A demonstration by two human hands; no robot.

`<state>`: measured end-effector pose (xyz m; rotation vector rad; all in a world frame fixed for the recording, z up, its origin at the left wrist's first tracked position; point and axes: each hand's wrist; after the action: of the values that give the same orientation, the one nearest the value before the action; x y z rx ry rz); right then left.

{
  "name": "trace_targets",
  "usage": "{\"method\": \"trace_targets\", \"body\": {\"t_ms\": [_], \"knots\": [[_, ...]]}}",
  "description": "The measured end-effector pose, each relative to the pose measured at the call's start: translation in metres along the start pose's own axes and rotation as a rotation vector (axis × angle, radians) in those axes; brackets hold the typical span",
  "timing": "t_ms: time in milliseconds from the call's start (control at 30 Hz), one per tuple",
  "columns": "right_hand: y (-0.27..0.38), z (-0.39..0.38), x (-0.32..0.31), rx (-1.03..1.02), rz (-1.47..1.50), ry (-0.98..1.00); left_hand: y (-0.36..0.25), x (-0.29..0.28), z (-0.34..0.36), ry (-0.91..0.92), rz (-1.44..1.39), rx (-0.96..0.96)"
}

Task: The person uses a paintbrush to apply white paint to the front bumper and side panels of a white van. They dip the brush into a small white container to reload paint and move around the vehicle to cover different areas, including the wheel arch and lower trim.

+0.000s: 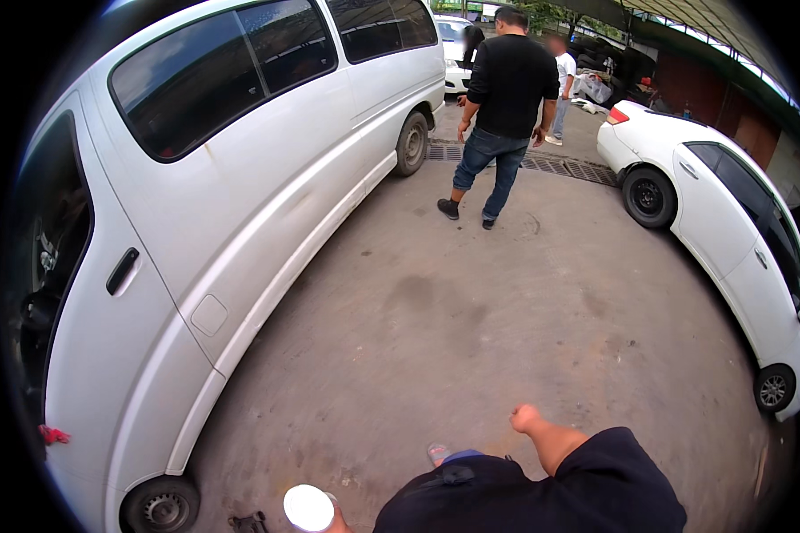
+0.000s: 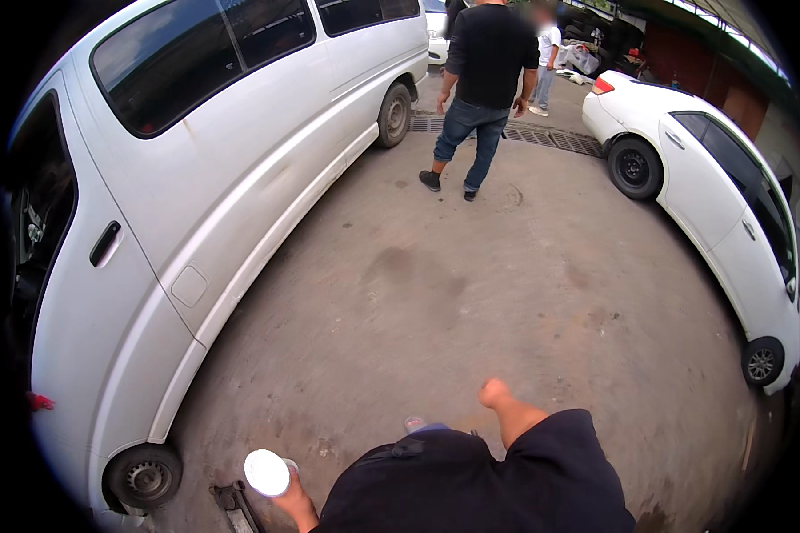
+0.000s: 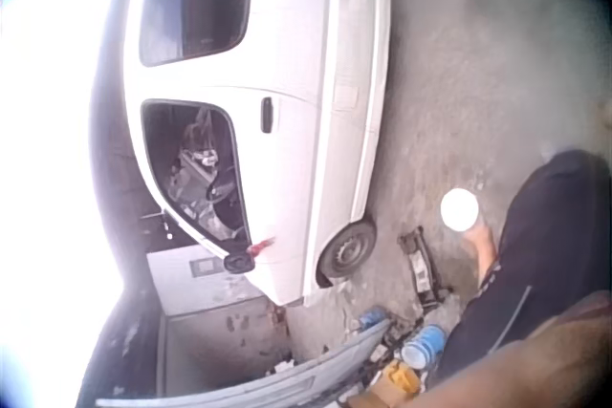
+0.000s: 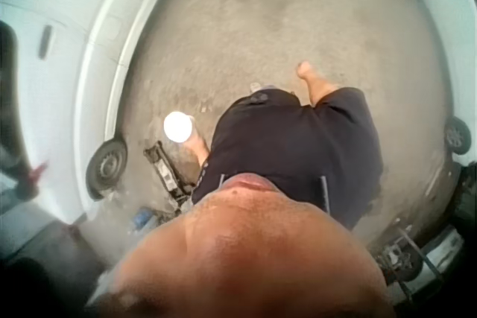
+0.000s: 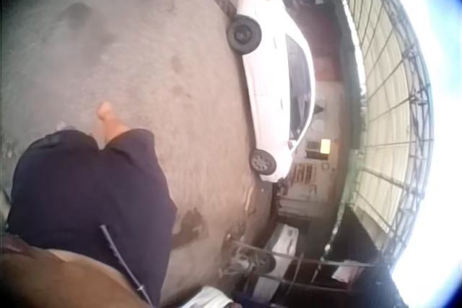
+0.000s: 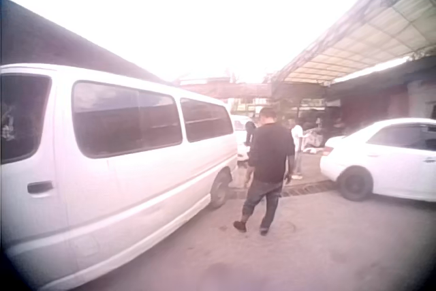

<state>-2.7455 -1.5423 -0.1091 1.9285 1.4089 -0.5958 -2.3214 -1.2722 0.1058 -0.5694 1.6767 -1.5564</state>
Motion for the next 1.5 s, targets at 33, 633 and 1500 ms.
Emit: {"method": "trace_targets", "body": {"t_ms": [33,633,1500], "knots": [[0.003,-0.002,0.001,0.007,0.011,-0.002,-0.001,-0.001,0.001,-0.011,-0.004,0.013],[-0.014,0.006,-0.005,-0.018,-0.022,0.032,-0.021,0.021,0.011,0.048,0.051,0.102],[0.133,0.118,-0.009,-0.371,0.115,0.319,-0.033,0.002,-0.090,-0.452,0.116,-0.217]]}}
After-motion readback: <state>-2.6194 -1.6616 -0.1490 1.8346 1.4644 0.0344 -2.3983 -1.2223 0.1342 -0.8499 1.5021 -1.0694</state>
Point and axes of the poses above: each hand's wrist, its own z-axis towards the middle knuckle, its own x-axis out of the palm, y = z × x, and after that the axes turned 15 degrees about y, right-handed
